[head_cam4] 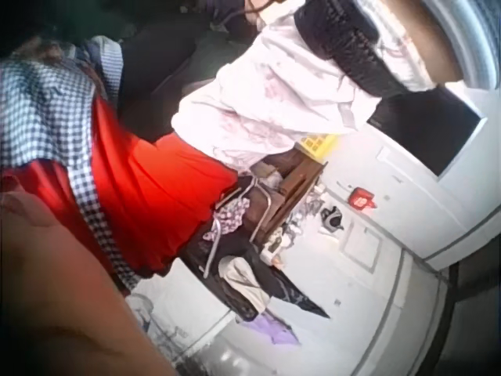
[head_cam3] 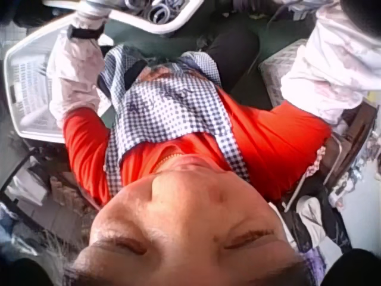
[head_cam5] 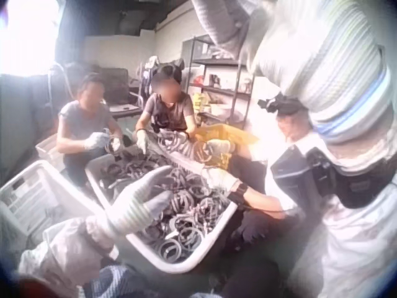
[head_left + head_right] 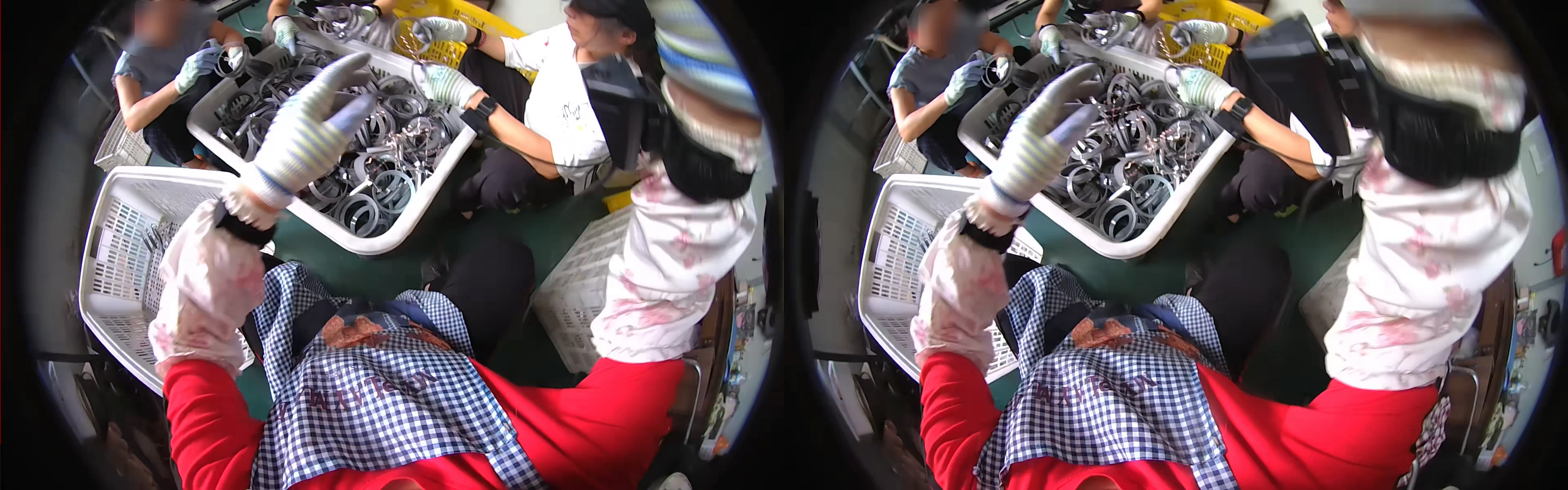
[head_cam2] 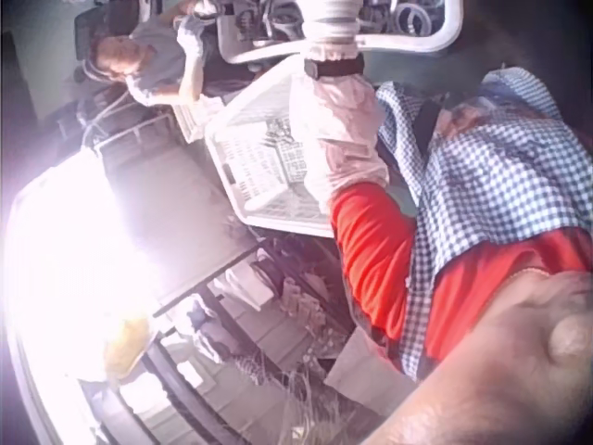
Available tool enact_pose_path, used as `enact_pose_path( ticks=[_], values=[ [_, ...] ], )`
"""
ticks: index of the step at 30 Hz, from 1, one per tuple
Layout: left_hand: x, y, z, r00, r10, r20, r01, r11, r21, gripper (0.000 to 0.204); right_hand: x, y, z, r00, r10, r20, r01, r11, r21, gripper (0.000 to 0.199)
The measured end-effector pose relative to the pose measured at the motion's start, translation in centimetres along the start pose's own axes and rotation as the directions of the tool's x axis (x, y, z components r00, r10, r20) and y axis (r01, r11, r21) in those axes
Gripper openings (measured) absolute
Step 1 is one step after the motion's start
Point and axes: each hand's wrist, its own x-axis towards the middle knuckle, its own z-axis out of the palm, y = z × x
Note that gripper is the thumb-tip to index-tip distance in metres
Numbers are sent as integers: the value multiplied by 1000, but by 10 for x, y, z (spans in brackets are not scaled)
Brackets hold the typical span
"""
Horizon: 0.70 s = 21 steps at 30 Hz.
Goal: Sorting and inspecting metal components in a manufacturing setting.
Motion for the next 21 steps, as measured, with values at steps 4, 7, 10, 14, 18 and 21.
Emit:
enact_pose_path(
  ticks=[4,7,10,14,18,21],
  values=[
    [10,-25,26,985,-160,62,169,844,-509,53,-19,36,83,999,29,42,-26,998,-61,43],
    [-25,-28,68,935,-167,314,347,619,-705,86,-12,81,126,990,83,114,-76,995,-67,41],
    [-53,-13,72,539,-9,842,797,330,-506,77,17,104,142,986,134,103,-120,984,-134,39],
    [-76,-71,57,290,-183,939,827,542,-149,61,246,169,123,974,212,80,-196,965,-174,36],
    [-74,-54,36,266,-486,833,-73,851,520,60,134,268,147,892,389,231,-220,820,-529,36],
    [-47,-73,15,524,-569,633,111,783,612,45,107,337,152,717,678,159,-197,417,-887,44]
  ],
)
